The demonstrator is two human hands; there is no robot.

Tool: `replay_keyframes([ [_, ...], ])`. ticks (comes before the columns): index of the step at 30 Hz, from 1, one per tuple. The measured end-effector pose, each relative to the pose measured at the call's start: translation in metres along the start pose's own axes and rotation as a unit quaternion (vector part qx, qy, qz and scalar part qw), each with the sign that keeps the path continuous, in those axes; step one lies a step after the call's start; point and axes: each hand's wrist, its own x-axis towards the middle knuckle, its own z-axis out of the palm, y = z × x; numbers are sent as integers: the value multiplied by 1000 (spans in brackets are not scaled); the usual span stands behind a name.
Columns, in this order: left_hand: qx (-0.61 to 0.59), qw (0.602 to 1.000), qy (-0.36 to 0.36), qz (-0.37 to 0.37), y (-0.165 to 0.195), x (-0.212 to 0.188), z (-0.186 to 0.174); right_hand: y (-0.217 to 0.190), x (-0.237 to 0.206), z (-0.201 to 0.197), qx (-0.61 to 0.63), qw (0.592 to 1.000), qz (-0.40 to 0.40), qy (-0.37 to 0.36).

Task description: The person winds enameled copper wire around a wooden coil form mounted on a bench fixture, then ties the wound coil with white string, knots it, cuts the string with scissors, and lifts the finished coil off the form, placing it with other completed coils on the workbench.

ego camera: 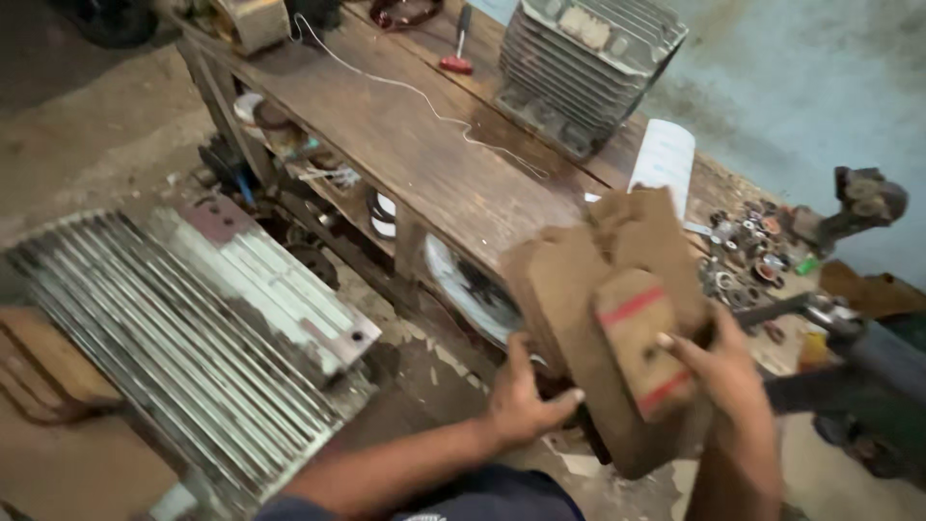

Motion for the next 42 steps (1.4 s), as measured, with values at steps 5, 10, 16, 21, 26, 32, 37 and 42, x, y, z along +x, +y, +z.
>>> replay_keyframes([
  [5, 2, 986, 127, -107, -62, 50, -45, -8, 117, 113, -108, 987, 52, -106],
  [10, 94, 962, 208, -147, -115, 129, -87, 1, 234, 211, -122, 974, 37, -185],
  [16, -57, 914, 262, -303, -143, 267, -148, -28, 377, 307, -111, 955, 35, -272],
  [21, -130, 907, 233, -326, -158, 355, -199, -52, 447, 353, -119, 944, 70, -300],
  [26, -57, 900, 148, -406, -173, 392, -241, -61, 476, 375, -173, 929, 98, -311],
  [32, -20, 871, 68, -486, -190, 400, -274, -52, 483, 381, -224, 919, 134, -296],
  [37, -12, 831, -75, -551, -209, 406, -321, -36, 486, 390, -204, 929, 118, -287],
  [42, 104, 779, -277, -553, -232, 439, -391, -23, 489, 400, -202, 937, 95, -268],
])
